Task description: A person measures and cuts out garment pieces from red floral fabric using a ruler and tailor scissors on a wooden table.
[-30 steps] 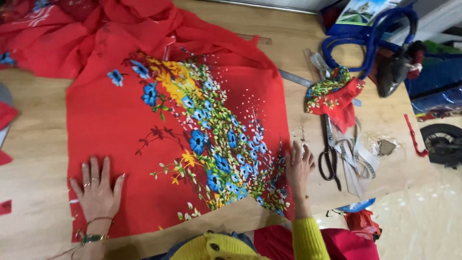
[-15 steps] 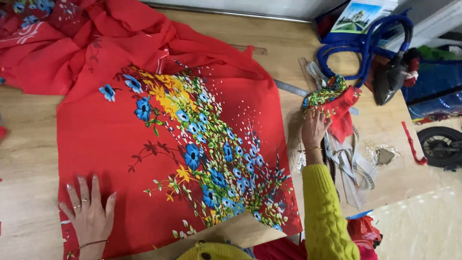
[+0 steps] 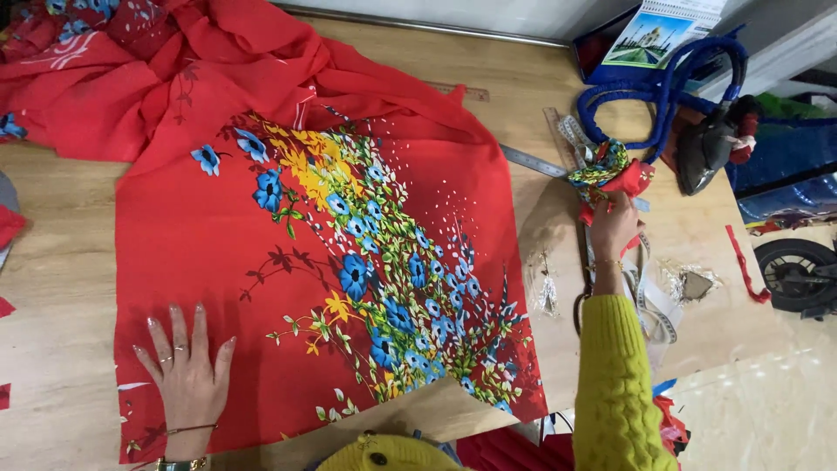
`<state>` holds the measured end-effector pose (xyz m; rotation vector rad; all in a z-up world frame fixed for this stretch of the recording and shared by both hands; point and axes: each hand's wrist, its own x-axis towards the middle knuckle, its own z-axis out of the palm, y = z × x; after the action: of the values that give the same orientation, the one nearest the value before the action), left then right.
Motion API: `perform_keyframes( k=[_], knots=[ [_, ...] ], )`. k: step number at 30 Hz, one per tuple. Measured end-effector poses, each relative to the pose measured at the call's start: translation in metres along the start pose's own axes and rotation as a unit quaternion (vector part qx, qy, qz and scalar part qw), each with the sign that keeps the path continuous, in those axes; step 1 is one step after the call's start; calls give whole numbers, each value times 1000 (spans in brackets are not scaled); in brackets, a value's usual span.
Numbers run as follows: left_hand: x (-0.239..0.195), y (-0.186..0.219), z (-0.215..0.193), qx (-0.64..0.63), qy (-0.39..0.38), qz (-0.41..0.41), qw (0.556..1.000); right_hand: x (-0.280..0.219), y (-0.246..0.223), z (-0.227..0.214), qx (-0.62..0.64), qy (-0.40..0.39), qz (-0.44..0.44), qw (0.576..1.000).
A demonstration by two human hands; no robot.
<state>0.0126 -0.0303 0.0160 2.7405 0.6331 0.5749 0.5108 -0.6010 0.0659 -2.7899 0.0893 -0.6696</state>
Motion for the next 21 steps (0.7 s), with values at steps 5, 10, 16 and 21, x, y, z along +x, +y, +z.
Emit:
perform_keyframes(
  k=[5, 10, 16, 21],
  knots=[
    [-3, 2, -8, -25, -11, -5, 1000, 20, -11, -42, 251, 43, 29, 967],
    [2, 7, -9, -33, -17, -3, 999, 66, -25, -115, 464, 113, -36, 878],
    [10, 22, 23, -35, -24, 23, 999, 63, -98, -247, 484, 77, -78, 868],
    [28, 86, 29, -219, -84, 72, 969, 26, -153, -313, 426, -80, -300, 850]
  ],
)
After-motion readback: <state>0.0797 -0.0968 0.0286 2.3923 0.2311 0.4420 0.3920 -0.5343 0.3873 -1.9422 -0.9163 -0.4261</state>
